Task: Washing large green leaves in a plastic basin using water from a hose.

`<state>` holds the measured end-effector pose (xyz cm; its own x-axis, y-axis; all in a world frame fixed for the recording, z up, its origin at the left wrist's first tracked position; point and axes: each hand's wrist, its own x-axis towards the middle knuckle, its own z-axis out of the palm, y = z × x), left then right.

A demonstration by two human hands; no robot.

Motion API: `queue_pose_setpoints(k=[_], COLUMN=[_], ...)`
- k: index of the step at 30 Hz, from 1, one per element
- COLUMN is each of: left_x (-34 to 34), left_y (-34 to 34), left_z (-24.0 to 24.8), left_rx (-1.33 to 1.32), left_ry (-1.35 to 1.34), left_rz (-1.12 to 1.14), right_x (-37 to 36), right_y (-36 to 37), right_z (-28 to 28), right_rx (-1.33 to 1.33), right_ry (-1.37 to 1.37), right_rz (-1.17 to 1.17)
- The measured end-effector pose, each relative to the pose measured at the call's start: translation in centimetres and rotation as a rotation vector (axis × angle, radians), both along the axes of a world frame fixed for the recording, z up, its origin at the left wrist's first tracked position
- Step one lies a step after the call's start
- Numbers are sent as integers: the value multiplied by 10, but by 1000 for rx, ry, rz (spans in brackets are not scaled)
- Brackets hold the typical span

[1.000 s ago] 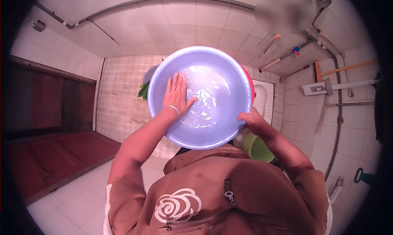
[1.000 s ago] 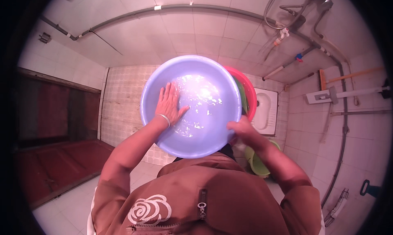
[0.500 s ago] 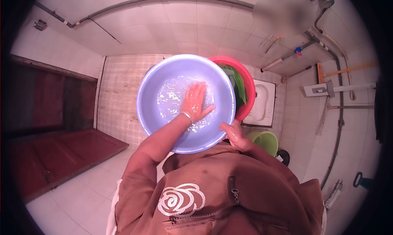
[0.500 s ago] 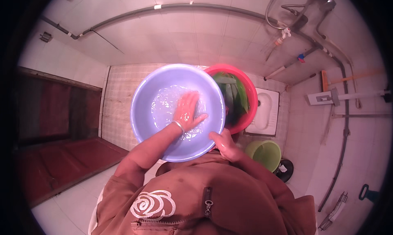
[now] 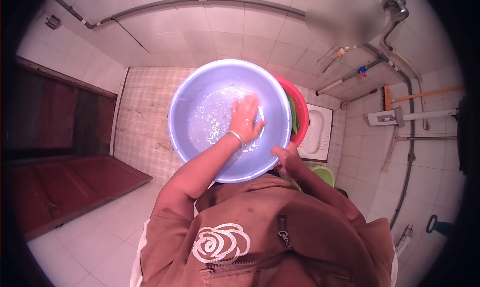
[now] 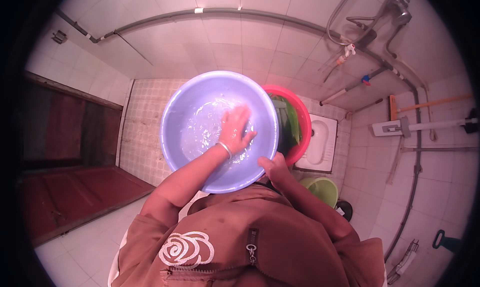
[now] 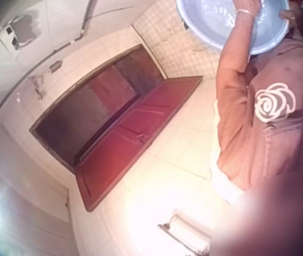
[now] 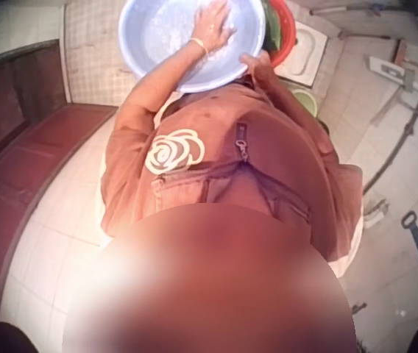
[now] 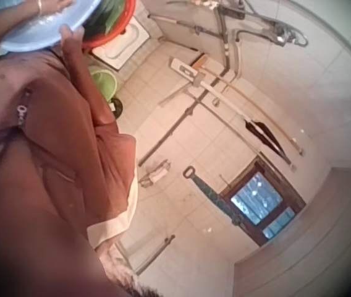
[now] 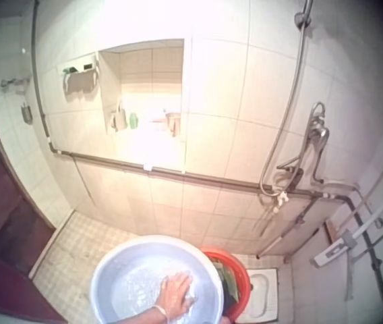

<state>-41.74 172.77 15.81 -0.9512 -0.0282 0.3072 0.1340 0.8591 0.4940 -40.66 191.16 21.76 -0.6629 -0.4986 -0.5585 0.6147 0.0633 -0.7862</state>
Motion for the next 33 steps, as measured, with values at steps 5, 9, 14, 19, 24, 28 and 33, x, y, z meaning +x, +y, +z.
queue_pose_setpoints(k=[5,9,14,19,24,28,33], left_x=[-1,-23,-14,-2,-39,-60,-35], left_y=[-11,-12,33,-12,-65,-3,10], left_z=[1,14,-8,1,-16,-22,-35], left_rx=[-79,-213,77,-147,-399,-322,-340], left_ry=[-79,-66,-185,-307,-208,-489,-319], left_rz=[-404,190,-221,-910,-416,-165,-609], right_x=[-2,-2,-23,-41,-8,-10,-12], right_y=[7,0,4,31,15,5,25], right_z=[-4,-3,-6,-25,-10,-18,-27], right_rx=[-8,-71,-5,-47,-29,-62,-72], right_ry=[8,-16,72,59,-52,-72,-99], right_rz=[-13,-71,-138,-194,-158,-245,-255])
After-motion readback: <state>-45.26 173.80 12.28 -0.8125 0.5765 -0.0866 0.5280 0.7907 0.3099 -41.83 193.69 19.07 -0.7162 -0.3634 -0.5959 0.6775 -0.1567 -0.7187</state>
